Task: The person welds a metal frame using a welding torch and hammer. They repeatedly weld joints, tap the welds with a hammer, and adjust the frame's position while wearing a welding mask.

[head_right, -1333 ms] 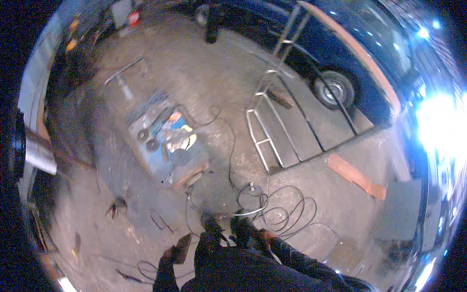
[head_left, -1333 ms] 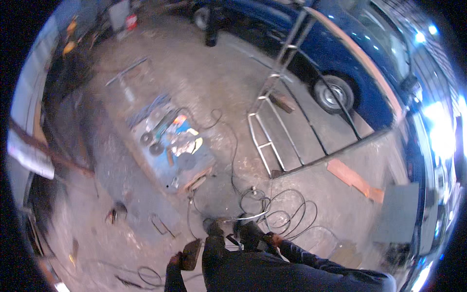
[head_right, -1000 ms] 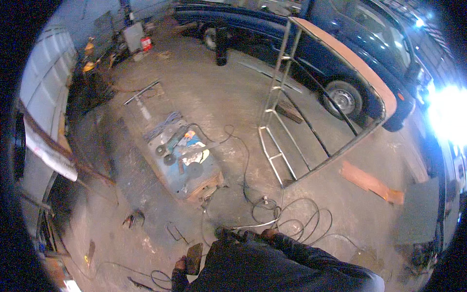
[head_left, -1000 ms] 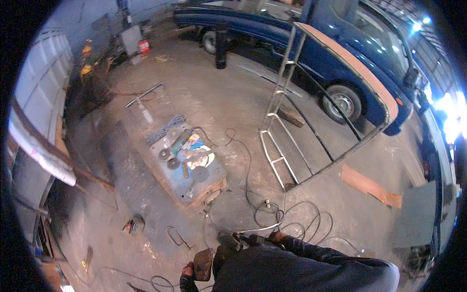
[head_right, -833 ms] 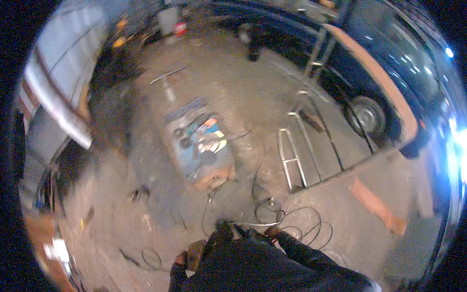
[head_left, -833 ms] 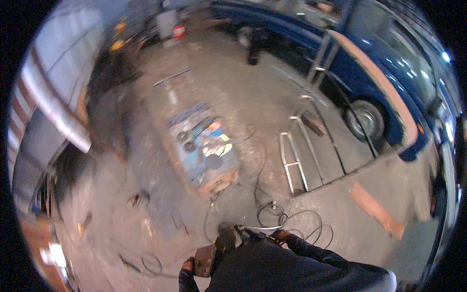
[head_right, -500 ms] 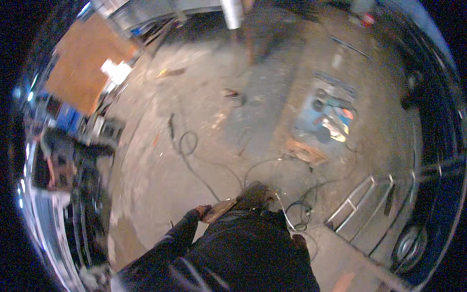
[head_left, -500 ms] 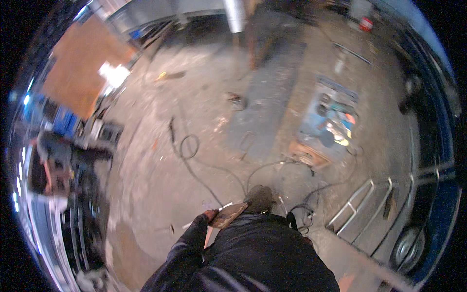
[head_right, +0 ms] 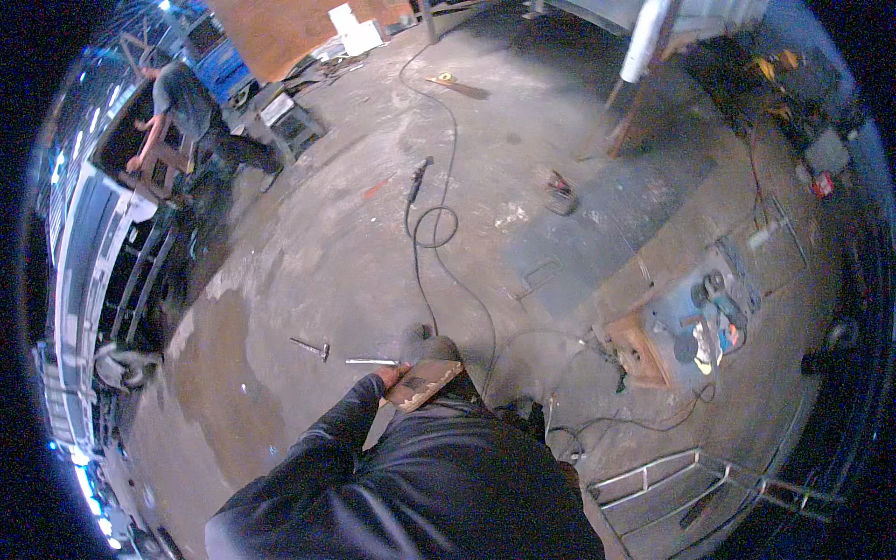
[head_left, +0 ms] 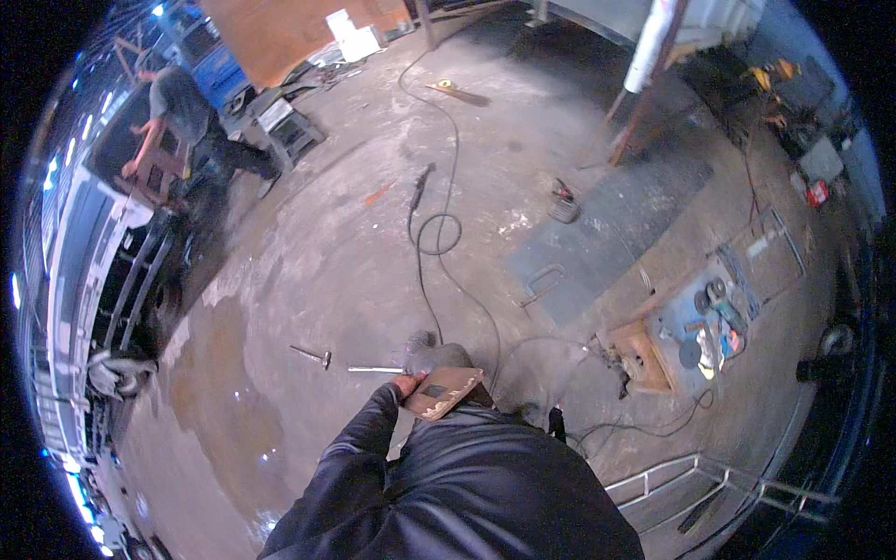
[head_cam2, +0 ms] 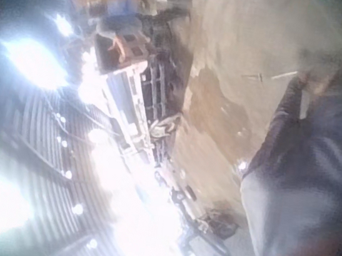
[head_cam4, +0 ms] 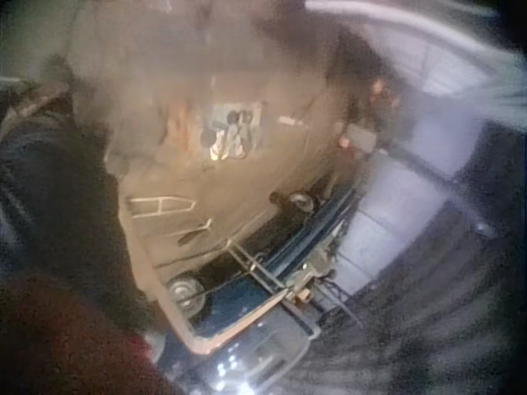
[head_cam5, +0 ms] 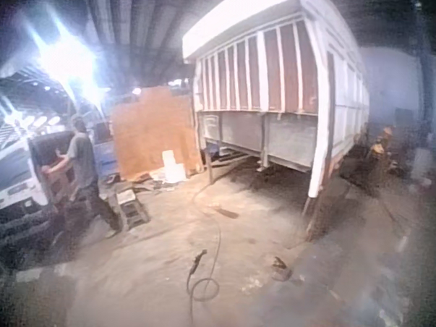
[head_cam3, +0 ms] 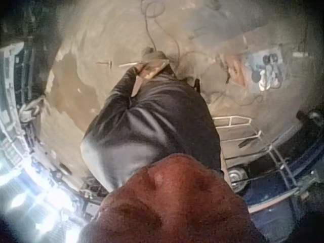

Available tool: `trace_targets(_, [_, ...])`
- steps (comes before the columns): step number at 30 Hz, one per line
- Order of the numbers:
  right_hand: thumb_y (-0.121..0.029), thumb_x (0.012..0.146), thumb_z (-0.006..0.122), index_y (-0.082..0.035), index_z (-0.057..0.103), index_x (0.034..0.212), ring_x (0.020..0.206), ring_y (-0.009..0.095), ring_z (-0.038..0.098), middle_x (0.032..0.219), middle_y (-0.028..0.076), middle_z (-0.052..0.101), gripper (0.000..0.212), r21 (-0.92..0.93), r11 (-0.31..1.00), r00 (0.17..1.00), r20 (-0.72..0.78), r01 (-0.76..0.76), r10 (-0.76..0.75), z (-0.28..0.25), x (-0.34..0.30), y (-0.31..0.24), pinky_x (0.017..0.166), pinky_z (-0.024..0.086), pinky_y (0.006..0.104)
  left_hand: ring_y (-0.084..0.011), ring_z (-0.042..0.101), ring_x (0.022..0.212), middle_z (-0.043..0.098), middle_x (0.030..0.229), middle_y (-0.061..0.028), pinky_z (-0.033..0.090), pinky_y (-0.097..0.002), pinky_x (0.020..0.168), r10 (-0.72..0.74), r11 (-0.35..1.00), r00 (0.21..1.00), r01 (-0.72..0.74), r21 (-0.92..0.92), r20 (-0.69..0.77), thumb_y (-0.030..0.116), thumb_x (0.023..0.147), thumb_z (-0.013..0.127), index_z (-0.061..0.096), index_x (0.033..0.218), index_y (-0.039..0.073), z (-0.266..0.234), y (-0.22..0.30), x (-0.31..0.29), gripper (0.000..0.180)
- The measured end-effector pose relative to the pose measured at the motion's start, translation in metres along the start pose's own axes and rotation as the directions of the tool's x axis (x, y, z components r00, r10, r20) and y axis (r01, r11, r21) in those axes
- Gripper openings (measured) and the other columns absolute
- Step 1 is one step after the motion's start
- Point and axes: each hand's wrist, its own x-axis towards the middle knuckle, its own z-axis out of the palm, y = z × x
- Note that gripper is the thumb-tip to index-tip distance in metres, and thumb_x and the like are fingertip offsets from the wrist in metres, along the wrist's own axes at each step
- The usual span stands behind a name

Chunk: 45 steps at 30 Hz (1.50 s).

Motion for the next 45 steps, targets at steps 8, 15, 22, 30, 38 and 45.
trace_targets(8, [-0.043, 0.097, 0.059, -0.007, 0.066, 0.117, 0.093, 0.04, 0.069, 0.107, 0.019, 0.069, 0.041, -0.807, 0.574, 0.983, 0.039, 0.138, -0.181, 0.093, 0.049, -0.133, 0.084, 0.059, 0.0518, -0.0373, 0.057, 0.133, 0.063, 0.137, -0.0251, 0.042, -0.0429, 0.112, 0.056, 0.996, 0.998, -0.056, -0.072, -0.003, 0.076, 0.099, 0.029, 0.066, 0.133, 0.003, -0.071, -0.084, 0.029, 0.089])
trace_targets(15, [-0.028, 0.096, 0.057, -0.011, 0.067, 0.114, 0.086, 0.033, 0.07, 0.098, 0.013, 0.07, 0.026, -0.703, 0.68, 0.977, 0.123, 0.21, -0.174, 0.266, 0.09, -0.263, 0.075, 0.058, 0.0467, -0.0305, 0.063, 0.125, 0.067, 0.135, -0.02, 0.045, -0.0394, 0.108, 0.04, 0.931, 0.997, -0.062, -0.359, -0.07, 0.073, 0.099, 0.041, 0.07, 0.131, 0.008, -0.133, -0.209, 0.101, 0.078])
trace_targets(22, [-0.012, 0.095, 0.055, -0.014, 0.069, 0.105, 0.072, 0.024, 0.068, 0.083, 0.007, 0.07, 0.017, -0.522, 0.768, 0.921, 0.313, 0.37, -0.231, 0.398, 0.104, -0.377, 0.061, 0.055, 0.0408, -0.0309, 0.066, 0.119, 0.071, 0.127, -0.0176, 0.048, -0.0415, 0.104, -0.124, 0.805, 0.992, 0.096, -0.585, -0.009, 0.075, 0.095, 0.047, 0.073, 0.125, 0.005, -0.225, -0.249, 0.043, 0.08])
trace_targets(30, [-0.022, 0.094, 0.056, -0.008, 0.067, 0.091, 0.072, 0.025, 0.067, 0.082, 0.009, 0.067, 0.018, -0.52, 0.817, 0.943, 0.324, 0.248, -0.081, 0.521, 0.132, -0.477, 0.06, 0.052, 0.0418, -0.0348, 0.067, 0.116, 0.072, 0.123, -0.0223, 0.048, -0.0439, 0.102, -0.276, 0.703, 0.951, 0.1, -0.704, -0.14, 0.072, 0.1, 0.039, 0.071, 0.123, 0.0, -0.246, -0.284, 0.003, 0.082])
trace_targets(38, [-0.028, 0.086, 0.062, -0.01, 0.073, 0.099, 0.088, 0.037, 0.07, 0.1, 0.013, 0.074, 0.025, -0.549, -0.07, 0.539, 0.833, 0.833, -0.124, 0.592, 0.267, -0.535, 0.077, 0.057, 0.0458, -0.0341, 0.062, 0.125, 0.067, 0.132, -0.0228, 0.044, -0.0436, 0.106, -0.505, 0.604, 0.763, -0.021, -0.796, -0.404, 0.055, 0.106, 0.037, 0.067, 0.128, -0.001, -0.36, -0.269, 0.045, 0.068])
trace_targets(45, [-0.018, 0.093, 0.062, -0.007, 0.066, 0.115, 0.081, 0.035, 0.07, 0.091, 0.018, 0.07, 0.025, -0.525, -0.252, 0.451, 0.841, 0.813, -0.297, 0.684, 0.36, -0.617, 0.069, 0.058, 0.0488, -0.0324, 0.063, 0.113, 0.07, 0.12, -0.021, 0.045, -0.0442, 0.101, -0.442, 0.647, 0.712, -0.17, -0.744, -0.546, 0.054, 0.104, 0.045, 0.067, 0.123, -0.006, -0.563, -0.224, 0.118, 0.067])
